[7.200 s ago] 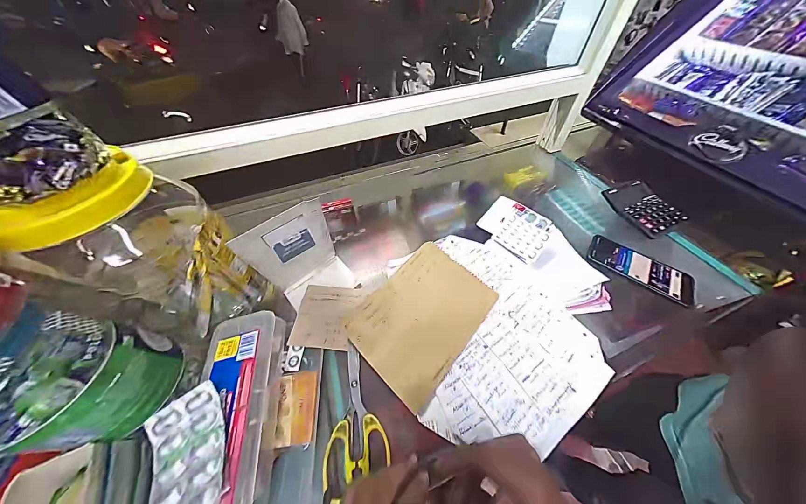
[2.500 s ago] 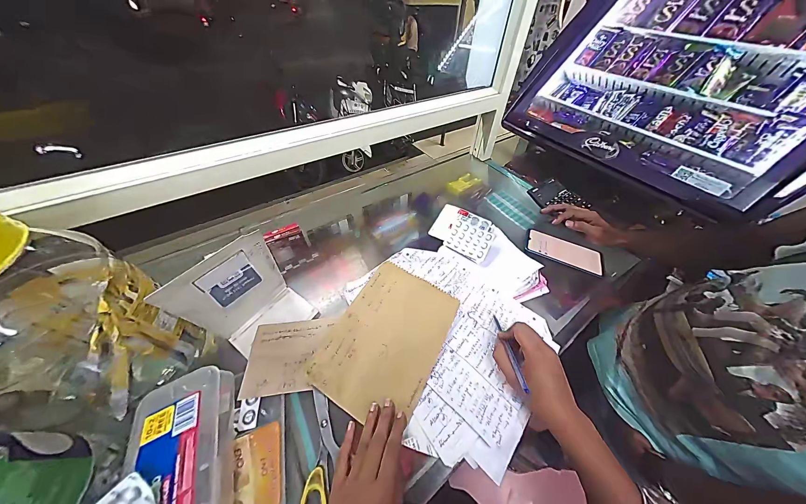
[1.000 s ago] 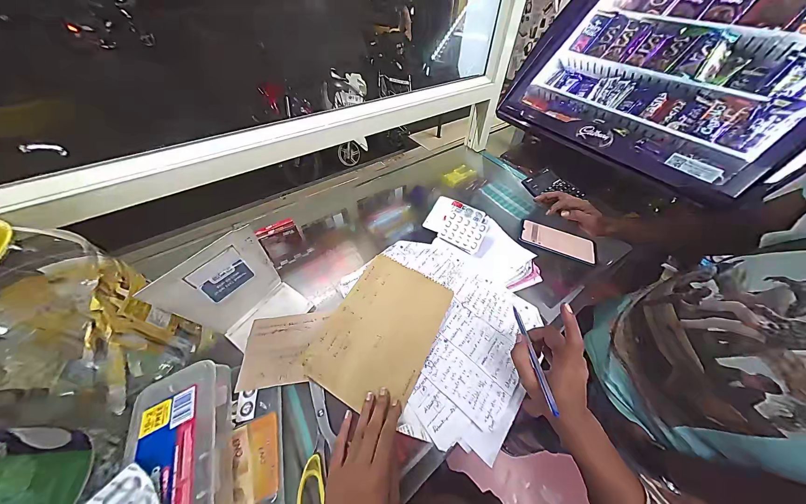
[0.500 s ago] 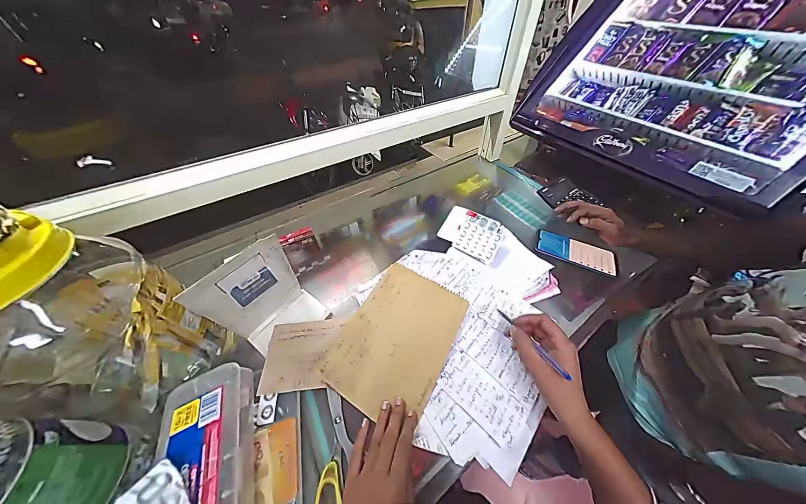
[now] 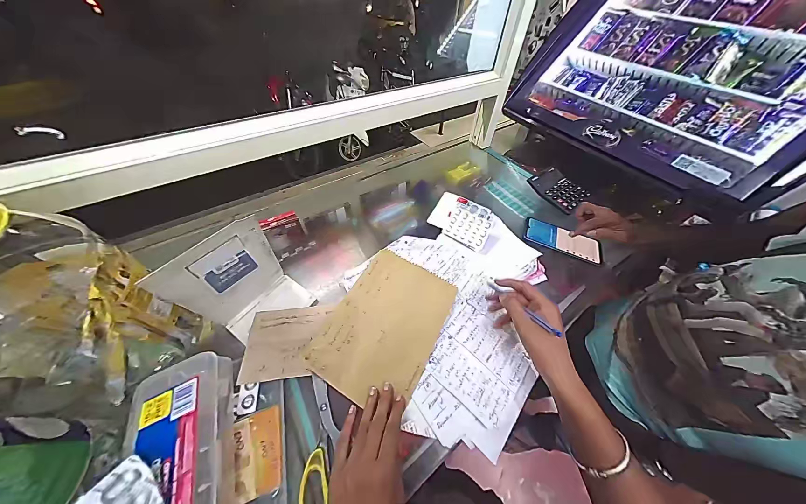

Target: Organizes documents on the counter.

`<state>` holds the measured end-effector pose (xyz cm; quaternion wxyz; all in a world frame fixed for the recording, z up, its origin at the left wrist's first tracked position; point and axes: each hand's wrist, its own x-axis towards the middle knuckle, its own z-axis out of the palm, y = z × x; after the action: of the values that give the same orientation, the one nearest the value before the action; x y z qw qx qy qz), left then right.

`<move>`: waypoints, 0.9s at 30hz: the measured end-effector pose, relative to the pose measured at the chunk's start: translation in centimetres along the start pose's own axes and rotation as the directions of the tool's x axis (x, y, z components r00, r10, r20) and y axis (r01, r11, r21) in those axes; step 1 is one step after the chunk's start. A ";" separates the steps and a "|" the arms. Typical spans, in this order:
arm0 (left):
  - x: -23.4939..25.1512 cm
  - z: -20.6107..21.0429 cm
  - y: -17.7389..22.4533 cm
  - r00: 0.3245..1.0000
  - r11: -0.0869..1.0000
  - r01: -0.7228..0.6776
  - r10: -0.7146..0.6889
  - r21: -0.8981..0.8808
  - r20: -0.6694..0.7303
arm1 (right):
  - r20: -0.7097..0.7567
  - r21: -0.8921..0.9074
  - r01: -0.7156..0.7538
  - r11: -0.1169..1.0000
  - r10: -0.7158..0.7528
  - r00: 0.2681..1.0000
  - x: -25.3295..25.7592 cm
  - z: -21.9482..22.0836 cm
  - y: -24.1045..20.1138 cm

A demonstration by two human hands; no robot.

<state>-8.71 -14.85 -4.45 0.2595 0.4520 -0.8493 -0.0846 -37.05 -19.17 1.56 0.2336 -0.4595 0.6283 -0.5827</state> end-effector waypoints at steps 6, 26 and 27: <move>-0.2 0.3 -0.2 0.999 0.998 -0.021 0.023 0.050 -0.034 | 0.016 -0.546 0.468 0.694 -0.550 0.835 0.9 -2.1 -5.1; -0.2 -0.5 -0.3 0.998 0.993 0.001 0.007 -0.117 0.064 | 0.133 -0.748 -0.015 0.663 0.173 0.976 -2.7 -1.9 -0.8; -0.2 -0.5 -0.4 0.999 0.988 0.001 0.006 -0.152 0.043 | 0.138 -0.734 -0.010 0.679 0.164 0.977 -2.8 -1.9 -0.7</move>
<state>-8.09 -14.89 -4.21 0.2747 0.4279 -0.8463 -0.1588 -37.14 -15.73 1.93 0.1186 -0.5380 0.8036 -0.2252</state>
